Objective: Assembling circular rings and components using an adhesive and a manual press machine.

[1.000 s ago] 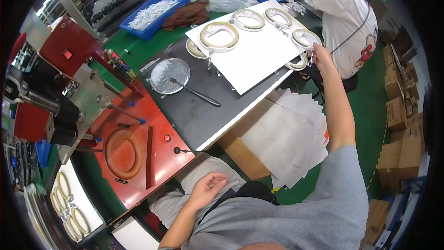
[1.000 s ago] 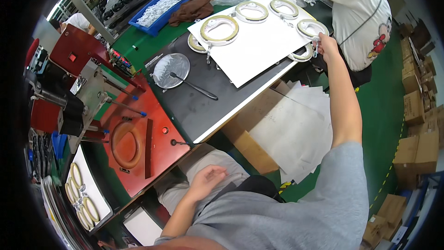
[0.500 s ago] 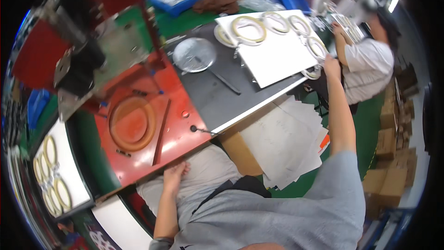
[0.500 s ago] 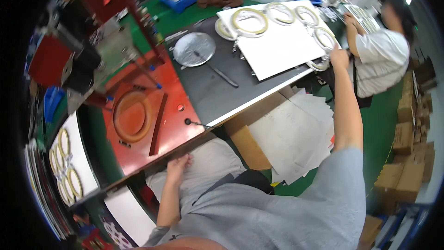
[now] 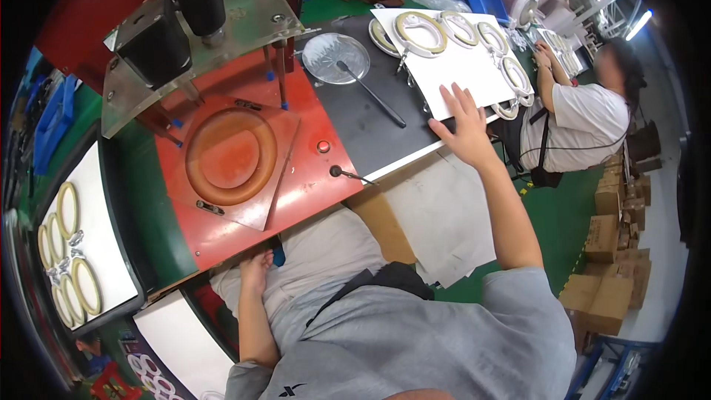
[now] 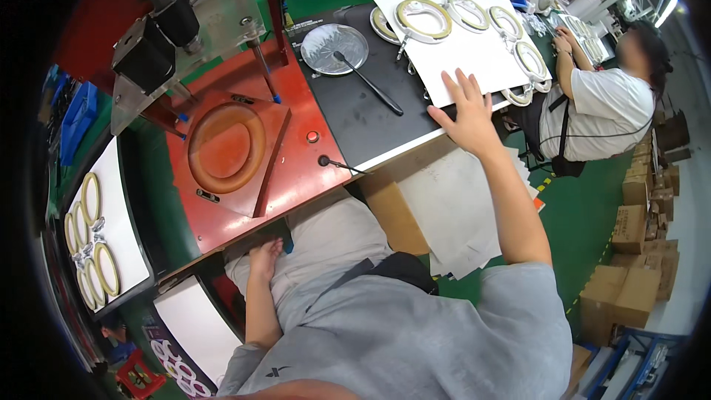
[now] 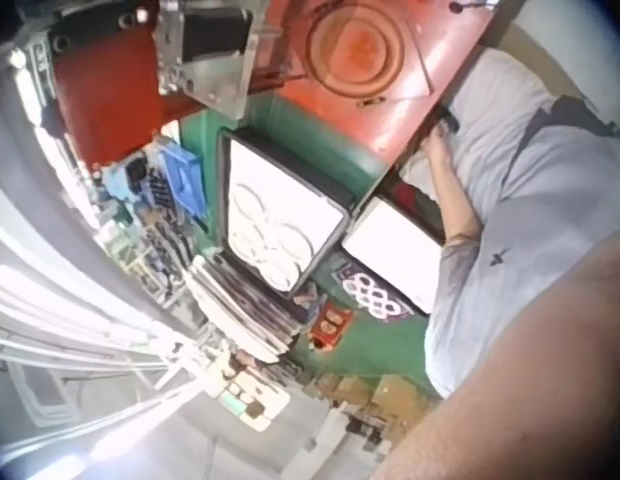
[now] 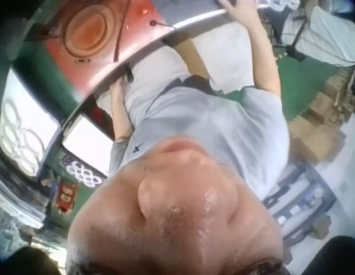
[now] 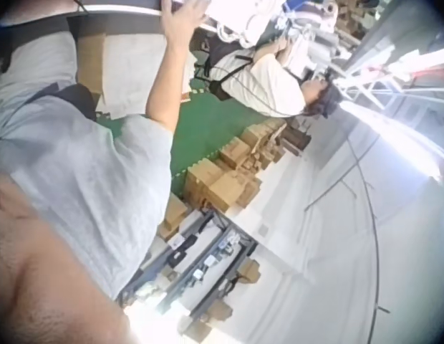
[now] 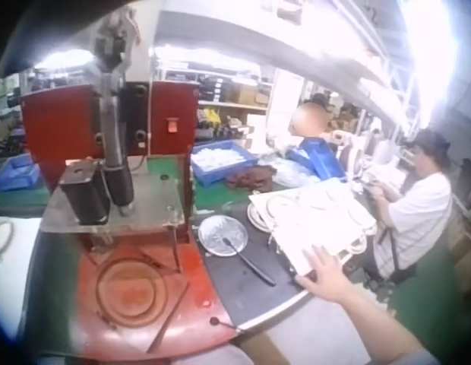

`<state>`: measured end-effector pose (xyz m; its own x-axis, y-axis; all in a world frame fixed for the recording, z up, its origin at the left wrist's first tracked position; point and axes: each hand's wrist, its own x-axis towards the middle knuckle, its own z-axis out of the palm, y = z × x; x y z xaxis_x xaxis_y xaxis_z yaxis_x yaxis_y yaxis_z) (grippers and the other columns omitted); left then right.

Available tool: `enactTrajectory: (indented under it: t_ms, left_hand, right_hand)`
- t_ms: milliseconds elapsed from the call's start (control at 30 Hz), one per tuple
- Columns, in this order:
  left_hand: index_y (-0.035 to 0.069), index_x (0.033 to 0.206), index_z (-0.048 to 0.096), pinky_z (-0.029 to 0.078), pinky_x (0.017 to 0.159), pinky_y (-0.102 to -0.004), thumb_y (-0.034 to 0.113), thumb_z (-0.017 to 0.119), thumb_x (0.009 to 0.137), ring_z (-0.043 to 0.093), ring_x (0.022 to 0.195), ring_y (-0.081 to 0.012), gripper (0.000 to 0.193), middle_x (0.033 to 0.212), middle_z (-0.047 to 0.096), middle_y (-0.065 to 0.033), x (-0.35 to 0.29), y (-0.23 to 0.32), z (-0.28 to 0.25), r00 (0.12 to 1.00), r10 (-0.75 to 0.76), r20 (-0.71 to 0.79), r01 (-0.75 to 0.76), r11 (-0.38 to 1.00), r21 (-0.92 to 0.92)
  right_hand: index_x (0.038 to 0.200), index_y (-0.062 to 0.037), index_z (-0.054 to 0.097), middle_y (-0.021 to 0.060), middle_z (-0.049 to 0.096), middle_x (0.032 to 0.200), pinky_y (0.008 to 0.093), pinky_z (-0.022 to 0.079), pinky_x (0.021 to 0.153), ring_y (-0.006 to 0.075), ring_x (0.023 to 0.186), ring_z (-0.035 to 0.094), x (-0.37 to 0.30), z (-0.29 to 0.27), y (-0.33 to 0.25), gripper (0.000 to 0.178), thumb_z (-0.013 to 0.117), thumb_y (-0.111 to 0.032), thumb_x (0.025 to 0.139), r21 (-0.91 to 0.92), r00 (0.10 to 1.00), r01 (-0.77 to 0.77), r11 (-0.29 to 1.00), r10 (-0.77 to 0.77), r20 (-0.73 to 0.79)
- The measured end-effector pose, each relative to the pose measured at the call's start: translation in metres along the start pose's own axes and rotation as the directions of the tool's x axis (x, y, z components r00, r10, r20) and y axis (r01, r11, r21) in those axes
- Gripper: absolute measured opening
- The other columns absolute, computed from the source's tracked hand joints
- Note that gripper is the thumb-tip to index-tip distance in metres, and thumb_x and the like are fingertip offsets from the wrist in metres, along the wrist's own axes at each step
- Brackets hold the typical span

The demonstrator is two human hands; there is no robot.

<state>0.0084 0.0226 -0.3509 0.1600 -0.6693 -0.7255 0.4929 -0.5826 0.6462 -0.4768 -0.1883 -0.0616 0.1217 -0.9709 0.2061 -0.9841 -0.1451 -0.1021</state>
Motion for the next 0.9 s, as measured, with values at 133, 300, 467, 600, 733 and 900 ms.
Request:
enactTrajectory:
  t_ms: [133,300,467,600,733,900]
  left_hand:
    - [-0.006,0.116,0.06,0.059,0.083,-0.0367,0.0,0.056,0.098,0.069,0.093,-0.0278,0.02,0.108,0.069,-0.019,0.007,0.0,-0.009,0.999,-0.05,-0.02,0.047,0.99,-0.134]
    - [-0.004,0.117,0.06,0.058,0.087,-0.0388,0.001,0.054,0.099,0.068,0.098,-0.0292,0.02,0.11,0.068,-0.0174,0.013,-0.002,-0.019,0.997,-0.081,0.003,0.079,0.965,-0.249]
    - [-0.002,0.117,0.062,0.058,0.09,-0.0398,0.003,0.054,0.1,0.067,0.1,-0.0295,0.02,0.11,0.067,-0.0156,0.014,-0.002,-0.02,0.996,-0.083,0.027,0.087,0.957,-0.278]
    - [-0.002,0.117,0.062,0.057,0.091,-0.0399,0.005,0.053,0.101,0.067,0.1,-0.0292,0.019,0.11,0.067,-0.0154,0.014,-0.001,-0.021,0.996,-0.086,0.025,0.09,0.957,-0.276]
    - [-0.002,0.116,0.062,0.057,0.092,-0.0403,0.005,0.052,0.102,0.066,0.101,-0.0298,0.019,0.11,0.067,-0.0157,0.018,-0.001,-0.021,0.995,-0.097,0.019,0.099,0.961,-0.259]
    - [-0.002,0.114,0.062,0.057,0.092,-0.0414,0.004,0.051,0.101,0.066,0.101,-0.0303,0.017,0.11,0.067,-0.0162,0.022,-0.003,-0.023,0.992,-0.12,0.024,0.123,0.96,-0.251]
  right_hand:
    - [0.154,-0.0189,0.043,0.0144,0.034,0.162,0.0658,0.023,0.117,0.0392,0.151,0.027,-0.007,0.007,-0.008,0.063,0.061,-0.043,0.099,-0.003,0.999,-0.046,0.999,0.046,-0.022]
    - [0.147,-0.0078,0.05,0.0164,0.046,0.154,0.0583,0.034,0.115,0.0412,0.145,0.038,-0.009,0.01,-0.011,0.049,0.055,-0.031,0.104,0.042,0.996,0.031,0.999,-0.028,-0.085]
    - [0.127,-0.0007,0.064,0.0167,0.065,0.132,0.049,0.043,0.11,0.0368,0.13,0.056,-0.014,0.011,-0.023,0.03,0.053,-0.017,0.105,0.114,0.966,0.043,0.993,-0.013,-0.257]
    - [0.123,-0.0016,0.066,0.0148,0.067,0.13,0.0489,0.045,0.108,0.0344,0.128,0.059,-0.019,0.007,-0.033,0.026,0.055,-0.014,0.104,0.195,0.951,0.008,0.981,0.053,-0.305]
    - [0.12,-0.0045,0.067,0.0126,0.068,0.128,0.0507,0.046,0.106,0.033,0.127,0.06,-0.023,0.009,-0.046,0.022,0.057,-0.014,0.103,0.174,0.932,0.007,0.985,0.057,-0.359]
    - [0.119,-0.0032,0.067,0.0116,0.069,0.128,0.0546,0.046,0.104,0.0351,0.126,0.06,-0.024,0.022,-0.051,0.022,0.059,-0.016,0.102,0.084,0.913,0.056,0.995,-0.017,-0.408]
